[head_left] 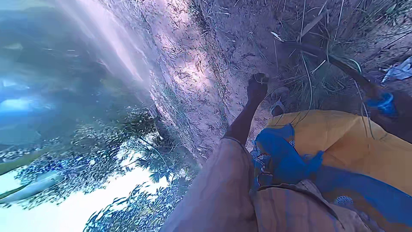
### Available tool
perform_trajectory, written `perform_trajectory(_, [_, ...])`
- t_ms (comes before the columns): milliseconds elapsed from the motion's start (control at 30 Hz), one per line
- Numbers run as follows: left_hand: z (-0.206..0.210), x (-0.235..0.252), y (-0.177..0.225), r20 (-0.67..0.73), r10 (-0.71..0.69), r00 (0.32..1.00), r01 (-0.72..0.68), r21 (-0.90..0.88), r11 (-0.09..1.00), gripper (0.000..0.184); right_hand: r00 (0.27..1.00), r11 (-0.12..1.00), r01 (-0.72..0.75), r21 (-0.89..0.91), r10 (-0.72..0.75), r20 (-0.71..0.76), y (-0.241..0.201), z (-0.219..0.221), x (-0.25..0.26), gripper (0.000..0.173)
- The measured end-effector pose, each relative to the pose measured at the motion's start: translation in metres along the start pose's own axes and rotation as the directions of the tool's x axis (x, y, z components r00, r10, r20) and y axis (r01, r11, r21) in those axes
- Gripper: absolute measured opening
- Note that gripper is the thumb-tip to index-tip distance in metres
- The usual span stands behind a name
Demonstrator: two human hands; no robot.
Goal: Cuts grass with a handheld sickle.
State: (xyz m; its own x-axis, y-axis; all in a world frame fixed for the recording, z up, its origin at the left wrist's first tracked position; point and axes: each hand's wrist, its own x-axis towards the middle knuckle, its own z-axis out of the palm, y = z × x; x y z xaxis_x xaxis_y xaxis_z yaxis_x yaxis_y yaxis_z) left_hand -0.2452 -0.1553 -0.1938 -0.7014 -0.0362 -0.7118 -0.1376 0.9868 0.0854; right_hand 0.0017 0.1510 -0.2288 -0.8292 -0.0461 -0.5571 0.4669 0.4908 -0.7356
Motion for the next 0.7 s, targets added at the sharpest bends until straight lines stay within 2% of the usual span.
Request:
perform_trajectory(67, [-0.03, 0.042, -0.008, -0.227, -0.083, 0.97, 0.097, 0.052, 0.994, 0.045, 1.0, 1.0, 0.012, -0.004, -0.012, 0.027, -0.059, -0.005, 0.048, 0.033])
perform_trajectory(133, [-0.052, 0.084, -0.021, -0.348, -0.148, 0.926, 0.198, 0.112, 0.974, 0.058, 0.998, 0.999, 0.04, 0.004, -0.04, 0.042, -0.092, 0.002, 0.086, 0.032])
perform_trajectory(200, [-0.064, 0.109, -0.035, -0.312, -0.201, 0.929, 0.258, 0.155, 0.954, 0.077, 0.997, 0.998, 0.049, 0.036, -0.051, 0.062, -0.106, 0.018, 0.106, 0.033])
perform_trajectory(267, [-0.068, 0.128, -0.047, -0.241, -0.222, 0.945, 0.269, 0.185, 0.945, 0.085, 0.996, 0.994, 0.065, 0.089, -0.07, 0.06, -0.113, 0.032, 0.115, 0.033])
perform_trajectory(333, [-0.072, 0.141, -0.06, -0.186, -0.246, 0.951, 0.273, 0.138, 0.952, 0.091, 0.993, 0.988, 0.077, 0.137, -0.088, 0.078, -0.119, 0.046, 0.124, 0.03])
perform_trajectory(400, [-0.08, 0.136, -0.067, -0.086, -0.3, 0.95, 0.307, 0.077, 0.949, 0.099, 0.978, 0.983, 0.064, 0.173, -0.096, 0.184, -0.133, 0.059, 0.139, 0.035])
perform_trajectory(467, [-0.092, 0.122, -0.062, 0.035, -0.363, 0.931, 0.359, 0.076, 0.93, 0.094, 0.952, 0.977, 0.06, 0.207, -0.118, 0.282, -0.156, 0.075, 0.16, 0.035])
perform_trajectory(533, [-0.093, 0.121, -0.066, 0.111, -0.415, 0.903, 0.408, 0.085, 0.909, 0.072, 0.929, 0.974, 0.058, 0.221, -0.133, 0.344, -0.179, 0.093, 0.185, 0.036])
perform_trajectory(600, [-0.086, 0.128, -0.077, 0.09, -0.404, 0.91, 0.384, 0.182, 0.905, 0.049, 0.914, 0.977, 0.036, 0.21, -0.117, 0.389, -0.2, 0.107, 0.208, 0.042])
perform_trajectory(700, [-0.086, 0.115, -0.09, 0.045, -0.305, 0.951, 0.265, 0.387, 0.883, 0.041, 0.89, 0.985, -0.016, 0.172, -0.064, 0.452, -0.218, 0.126, 0.226, 0.043])
